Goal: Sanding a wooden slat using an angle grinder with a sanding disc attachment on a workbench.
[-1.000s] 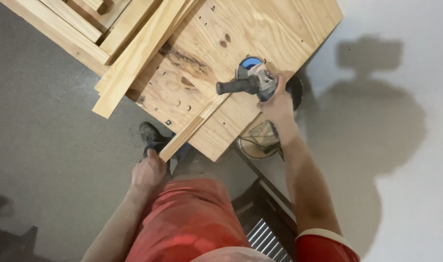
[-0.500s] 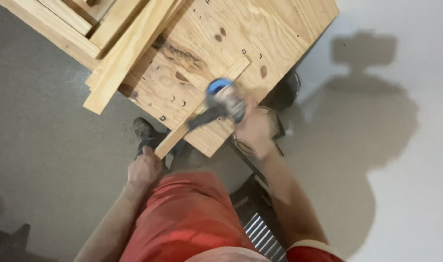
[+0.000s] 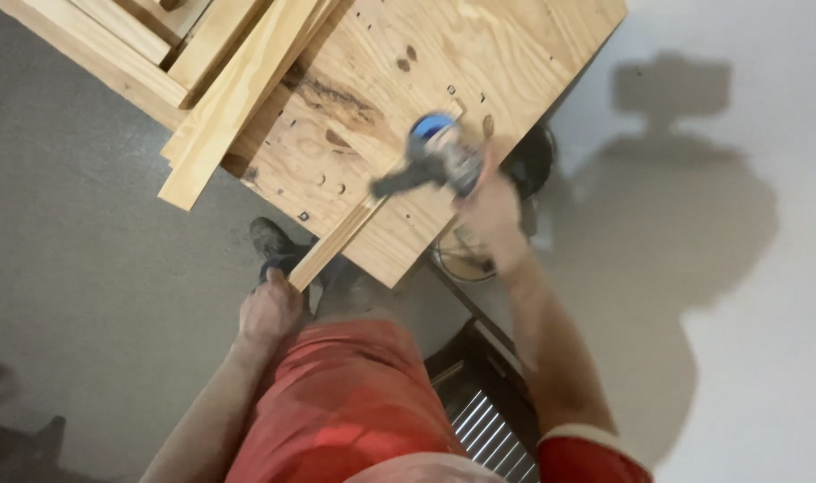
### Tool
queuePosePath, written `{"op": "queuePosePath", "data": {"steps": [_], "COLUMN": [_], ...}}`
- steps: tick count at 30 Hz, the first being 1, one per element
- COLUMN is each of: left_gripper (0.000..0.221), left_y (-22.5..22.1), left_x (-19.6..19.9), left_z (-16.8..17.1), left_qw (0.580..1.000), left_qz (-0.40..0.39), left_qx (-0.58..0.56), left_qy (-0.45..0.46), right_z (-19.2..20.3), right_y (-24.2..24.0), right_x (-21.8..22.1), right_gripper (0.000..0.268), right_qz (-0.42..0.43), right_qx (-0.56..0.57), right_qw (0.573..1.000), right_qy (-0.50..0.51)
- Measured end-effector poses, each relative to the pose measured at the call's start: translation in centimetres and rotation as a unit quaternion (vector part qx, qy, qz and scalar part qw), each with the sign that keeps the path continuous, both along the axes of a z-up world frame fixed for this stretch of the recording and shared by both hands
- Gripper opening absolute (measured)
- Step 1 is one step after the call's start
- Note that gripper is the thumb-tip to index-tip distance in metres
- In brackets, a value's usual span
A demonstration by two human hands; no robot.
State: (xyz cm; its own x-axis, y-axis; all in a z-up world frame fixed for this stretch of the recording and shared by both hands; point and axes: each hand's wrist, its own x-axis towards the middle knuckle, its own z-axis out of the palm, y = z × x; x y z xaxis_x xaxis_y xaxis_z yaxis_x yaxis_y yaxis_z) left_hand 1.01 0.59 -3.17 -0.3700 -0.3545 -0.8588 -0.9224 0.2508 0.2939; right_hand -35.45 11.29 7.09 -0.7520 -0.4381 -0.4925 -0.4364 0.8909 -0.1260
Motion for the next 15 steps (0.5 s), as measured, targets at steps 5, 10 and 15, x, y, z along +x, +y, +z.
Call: {"op": "queuePosePath", "data": {"steps": [5,10,15], "left_gripper": [0.036,0.037,0.034], "left_y": [0.0,-0.3,-0.3], "left_x": [-0.4,-1.1,-1.4], "left_z": [1.1,3.8,3.6], "left_qw": [0.999,0.999,0.999], "left_qz": [-0.035,-0.024,0.016], "left_qx": [-0.021,-0.008,0.015], "left_qy": [-0.022,-0.021,-0.026], "right_z": [1.2,0.0,-1.3], "right_y": [-0.9,-1.0,-0.6], "right_x": [6.4,-1.5,-5.3], "right_gripper": [0.081,0.085,0.090], "right_qz": [0.117,0.020,0.028], "right_qx": [0.034,0.054,0.022], "right_qw": [0.989,0.998,0.999], "right_qy": [-0.082,-0.029,0.006]}}
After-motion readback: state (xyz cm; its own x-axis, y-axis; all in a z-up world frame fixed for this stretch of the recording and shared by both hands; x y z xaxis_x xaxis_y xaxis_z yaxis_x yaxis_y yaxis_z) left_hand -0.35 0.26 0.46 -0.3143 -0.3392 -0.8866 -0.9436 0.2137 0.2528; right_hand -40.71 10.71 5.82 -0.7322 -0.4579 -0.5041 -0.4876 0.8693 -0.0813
